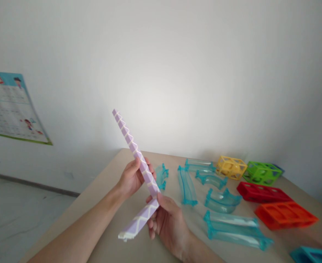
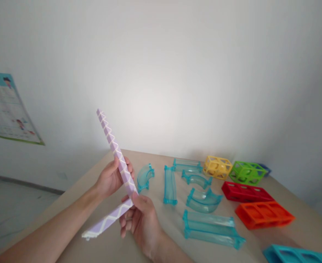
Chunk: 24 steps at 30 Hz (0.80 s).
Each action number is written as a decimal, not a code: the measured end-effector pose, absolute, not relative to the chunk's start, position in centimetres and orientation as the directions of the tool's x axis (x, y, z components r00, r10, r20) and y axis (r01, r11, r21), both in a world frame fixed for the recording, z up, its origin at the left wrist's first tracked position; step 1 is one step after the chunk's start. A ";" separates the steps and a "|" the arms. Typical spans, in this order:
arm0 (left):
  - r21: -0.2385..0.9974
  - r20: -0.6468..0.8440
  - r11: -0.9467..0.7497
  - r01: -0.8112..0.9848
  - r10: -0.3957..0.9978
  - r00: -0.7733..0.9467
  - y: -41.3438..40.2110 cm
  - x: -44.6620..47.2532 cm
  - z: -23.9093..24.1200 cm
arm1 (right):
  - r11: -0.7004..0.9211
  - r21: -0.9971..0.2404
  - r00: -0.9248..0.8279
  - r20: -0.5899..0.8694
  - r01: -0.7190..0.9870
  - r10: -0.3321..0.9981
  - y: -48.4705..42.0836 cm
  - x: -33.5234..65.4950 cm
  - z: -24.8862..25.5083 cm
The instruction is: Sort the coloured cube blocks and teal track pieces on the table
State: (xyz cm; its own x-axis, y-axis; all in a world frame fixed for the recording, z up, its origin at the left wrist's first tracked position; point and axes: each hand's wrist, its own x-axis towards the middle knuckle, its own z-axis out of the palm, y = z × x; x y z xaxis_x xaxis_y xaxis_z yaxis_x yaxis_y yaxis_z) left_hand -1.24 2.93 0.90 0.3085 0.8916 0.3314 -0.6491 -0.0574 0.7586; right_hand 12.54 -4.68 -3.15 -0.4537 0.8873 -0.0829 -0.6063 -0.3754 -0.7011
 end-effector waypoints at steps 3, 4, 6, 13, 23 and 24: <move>0.723 0.325 -0.035 -0.690 0.899 0.294 3.0 -1.4 0.8 | -0.259 -0.768 -0.381 -0.021 -0.586 0.924 -4.6 12.4 -3.2; 0.708 0.323 -0.024 -0.705 0.900 0.293 3.0 -1.4 0.9 | -0.220 -0.792 -0.354 -0.005 -0.569 0.935 -4.5 12.3 -3.3; 0.677 0.314 0.009 -0.736 0.901 0.300 2.9 -1.4 1.0 | -0.140 -0.842 -0.298 0.026 -0.521 0.954 -4.4 12.3 -3.3; 0.558 0.221 0.209 -0.803 0.895 0.387 2.1 -0.9 2.0 | 0.040 -0.970 -0.185 0.086 -0.239 0.979 -4.8 12.1 -3.2; 0.531 0.136 0.183 -0.827 0.945 0.297 1.5 -0.5 1.4 | -0.210 -0.944 -0.366 -0.108 -0.253 0.924 -4.2 11.8 -3.8; 0.540 0.142 0.181 -0.822 0.943 0.301 1.4 -0.4 1.3 | -0.236 -0.935 -0.383 -0.123 -0.264 0.916 -4.1 11.8 -3.8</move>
